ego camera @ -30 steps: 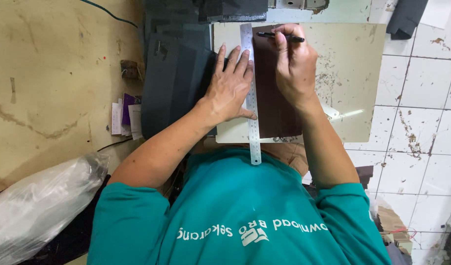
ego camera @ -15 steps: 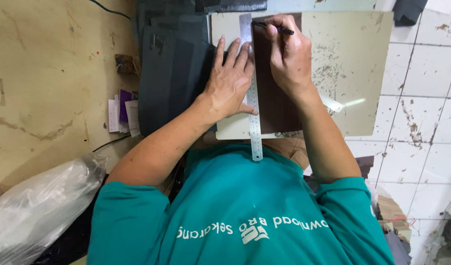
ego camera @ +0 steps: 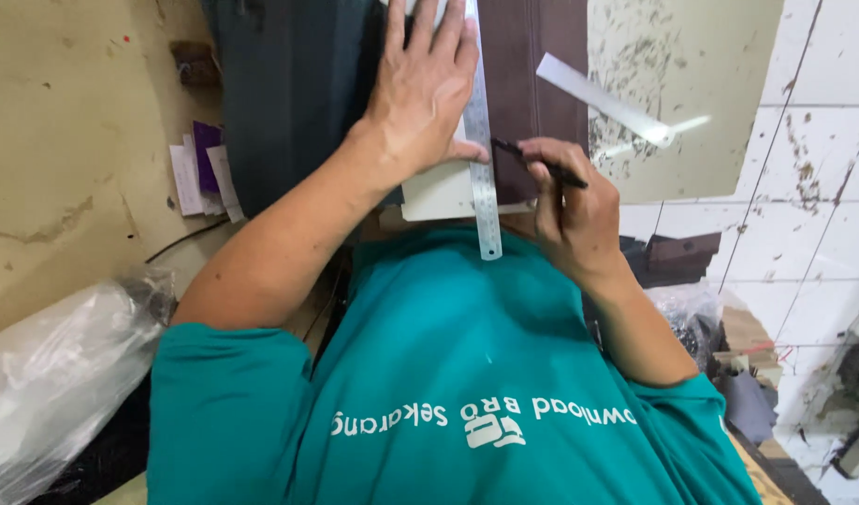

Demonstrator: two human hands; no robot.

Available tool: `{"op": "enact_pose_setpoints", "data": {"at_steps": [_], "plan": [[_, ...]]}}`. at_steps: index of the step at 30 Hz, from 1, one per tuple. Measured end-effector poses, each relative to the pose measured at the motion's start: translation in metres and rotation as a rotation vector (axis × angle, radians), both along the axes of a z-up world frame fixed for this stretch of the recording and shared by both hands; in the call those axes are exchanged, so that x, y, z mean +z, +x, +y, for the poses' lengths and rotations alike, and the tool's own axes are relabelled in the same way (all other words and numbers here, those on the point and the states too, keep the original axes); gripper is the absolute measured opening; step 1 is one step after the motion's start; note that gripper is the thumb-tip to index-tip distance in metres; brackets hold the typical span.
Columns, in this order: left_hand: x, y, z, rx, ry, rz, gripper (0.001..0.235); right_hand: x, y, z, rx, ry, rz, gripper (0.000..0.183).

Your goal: Measuring and marking leather pieces using a metal ruler and a pen

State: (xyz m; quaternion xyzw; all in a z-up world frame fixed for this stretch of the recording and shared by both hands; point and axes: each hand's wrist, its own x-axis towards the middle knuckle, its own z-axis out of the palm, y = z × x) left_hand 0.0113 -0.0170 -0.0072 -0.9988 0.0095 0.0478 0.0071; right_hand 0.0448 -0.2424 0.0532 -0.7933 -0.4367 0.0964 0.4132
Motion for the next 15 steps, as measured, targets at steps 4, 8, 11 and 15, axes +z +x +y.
{"op": "enact_pose_setpoints", "data": {"at_steps": [4, 8, 11, 15], "plan": [[0.006, 0.0, 0.001, -0.009, 0.06, -0.07, 0.137, 0.003, -0.026, -0.028, -0.035, -0.016, 0.077, 0.018], [0.007, 0.0, 0.002, -0.01, 0.061, -0.075, 0.127, 0.001, -0.041, -0.04, -0.053, 0.001, 0.058, 0.015], [0.005, -0.001, 0.002, -0.014, 0.102, -0.103, 0.114, 0.001, -0.045, -0.044, -0.006, 0.051, 0.066, 0.014], [0.003, -0.003, 0.002, -0.009, 0.14, -0.125, 0.119, -0.004, -0.049, -0.05, -0.016, 0.06, 0.061, 0.014]]}}
